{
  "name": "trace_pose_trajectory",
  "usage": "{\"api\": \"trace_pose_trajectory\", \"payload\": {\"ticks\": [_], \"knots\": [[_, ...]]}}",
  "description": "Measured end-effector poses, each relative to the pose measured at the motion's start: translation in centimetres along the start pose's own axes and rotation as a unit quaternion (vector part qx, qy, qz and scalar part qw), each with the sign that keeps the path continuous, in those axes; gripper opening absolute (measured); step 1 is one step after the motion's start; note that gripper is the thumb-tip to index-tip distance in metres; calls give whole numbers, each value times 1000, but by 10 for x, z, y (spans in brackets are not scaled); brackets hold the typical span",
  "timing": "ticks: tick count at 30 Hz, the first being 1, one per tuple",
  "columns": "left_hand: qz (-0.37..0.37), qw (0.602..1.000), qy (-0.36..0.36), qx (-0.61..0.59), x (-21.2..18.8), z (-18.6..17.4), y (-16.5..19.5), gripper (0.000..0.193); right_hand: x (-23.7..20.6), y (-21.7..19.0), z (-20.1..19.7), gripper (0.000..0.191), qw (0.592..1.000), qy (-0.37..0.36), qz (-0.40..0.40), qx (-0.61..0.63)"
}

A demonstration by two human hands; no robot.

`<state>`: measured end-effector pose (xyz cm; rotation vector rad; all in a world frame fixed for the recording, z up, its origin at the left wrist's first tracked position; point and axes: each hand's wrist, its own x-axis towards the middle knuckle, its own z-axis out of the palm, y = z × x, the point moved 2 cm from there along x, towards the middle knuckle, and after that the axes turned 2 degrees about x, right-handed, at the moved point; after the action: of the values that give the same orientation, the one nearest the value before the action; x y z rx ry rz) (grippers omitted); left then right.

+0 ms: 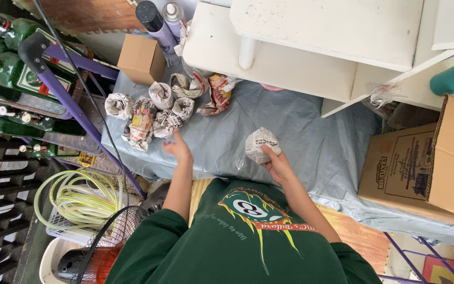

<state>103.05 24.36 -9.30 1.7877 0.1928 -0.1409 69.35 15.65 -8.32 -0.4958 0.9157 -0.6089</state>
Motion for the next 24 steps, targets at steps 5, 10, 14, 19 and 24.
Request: {"api": "trace_pose_trajectory", "payload": {"ticks": [5,10,14,19,24], "knots": [[-311,931,-153,-114,45,3,20,72,-17,-6,-24,44,1000,16,17,15],[-265,951,-105,-124,29,4,27,52,-27,-3,-32,43,999,17,27,25],[-284,945,-71,-143,3,-8,8,47,-38,-8,-32,43,999,34,36,21],[-220,958,-163,-91,-52,-27,-31,40,-65,-25,-36,44,998,48,16,46],[-158,962,-221,9,-122,-28,-55,45,-121,-58,-48,45,998,50,-29,39]]}}
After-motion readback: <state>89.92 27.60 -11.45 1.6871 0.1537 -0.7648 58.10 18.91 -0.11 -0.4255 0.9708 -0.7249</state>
